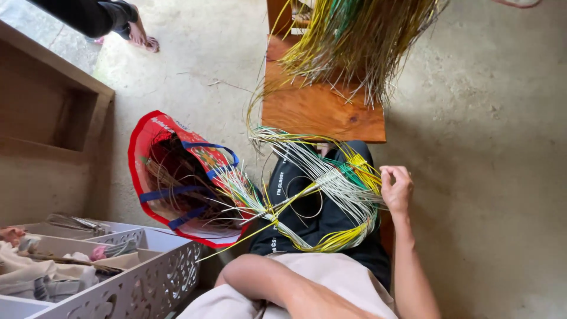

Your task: Weaving colorful plastic fibers together on a wooden block to create a patterned structure

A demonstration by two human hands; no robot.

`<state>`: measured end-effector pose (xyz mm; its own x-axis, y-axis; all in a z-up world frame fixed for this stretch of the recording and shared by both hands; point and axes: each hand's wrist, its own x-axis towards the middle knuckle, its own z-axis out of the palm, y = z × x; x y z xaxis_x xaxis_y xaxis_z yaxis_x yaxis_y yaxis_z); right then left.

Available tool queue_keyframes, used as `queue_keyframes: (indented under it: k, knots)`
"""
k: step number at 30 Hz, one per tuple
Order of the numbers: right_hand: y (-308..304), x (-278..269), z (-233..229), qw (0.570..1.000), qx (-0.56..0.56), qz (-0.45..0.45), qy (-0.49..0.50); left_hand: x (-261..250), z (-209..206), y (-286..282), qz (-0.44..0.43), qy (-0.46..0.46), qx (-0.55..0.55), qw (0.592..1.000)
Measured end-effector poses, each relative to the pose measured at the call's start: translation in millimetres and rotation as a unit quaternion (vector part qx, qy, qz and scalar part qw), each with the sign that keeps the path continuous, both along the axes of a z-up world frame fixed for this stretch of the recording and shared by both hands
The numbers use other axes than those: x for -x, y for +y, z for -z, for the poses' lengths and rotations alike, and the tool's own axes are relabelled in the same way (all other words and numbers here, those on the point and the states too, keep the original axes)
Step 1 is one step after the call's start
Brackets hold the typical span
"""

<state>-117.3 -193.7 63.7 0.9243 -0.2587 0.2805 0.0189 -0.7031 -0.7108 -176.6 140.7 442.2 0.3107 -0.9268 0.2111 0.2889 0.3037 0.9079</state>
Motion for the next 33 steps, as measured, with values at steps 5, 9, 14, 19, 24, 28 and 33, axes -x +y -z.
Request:
queue_keyframes:
  k: [5,9,14,19,24,28,33]
  knots:
    - [-25,-47,23,0.995,-0.084,-0.040,0.025,-38,107,-19,-0.011,0.018,-0.002,1.000]
    - [-58,-84,92,0.992,-0.020,-0.027,0.119,-69,288,9,-0.392,-0.242,-0.411,0.786]
    - [-14,-83,54,0.930,-0.225,-0.031,0.288,-72,402,19,-0.342,-0.246,-0.591,0.688]
    - [-15,-85,45,0.881,-0.317,-0.081,0.342,-62,401,5,-0.366,-0.367,-0.540,0.663]
    - [2,-82,14,0.844,-0.418,-0.084,0.327,-51,356,1,-0.472,-0.396,-0.442,0.652]
    - [-4,-99,26,0.820,-0.503,-0.076,0.264,-44,332,-5,-0.529,-0.459,-0.397,0.594]
    - [2,-93,-15,0.821,-0.487,-0.122,0.271,-37,349,-8,-0.547,-0.464,-0.374,0.588]
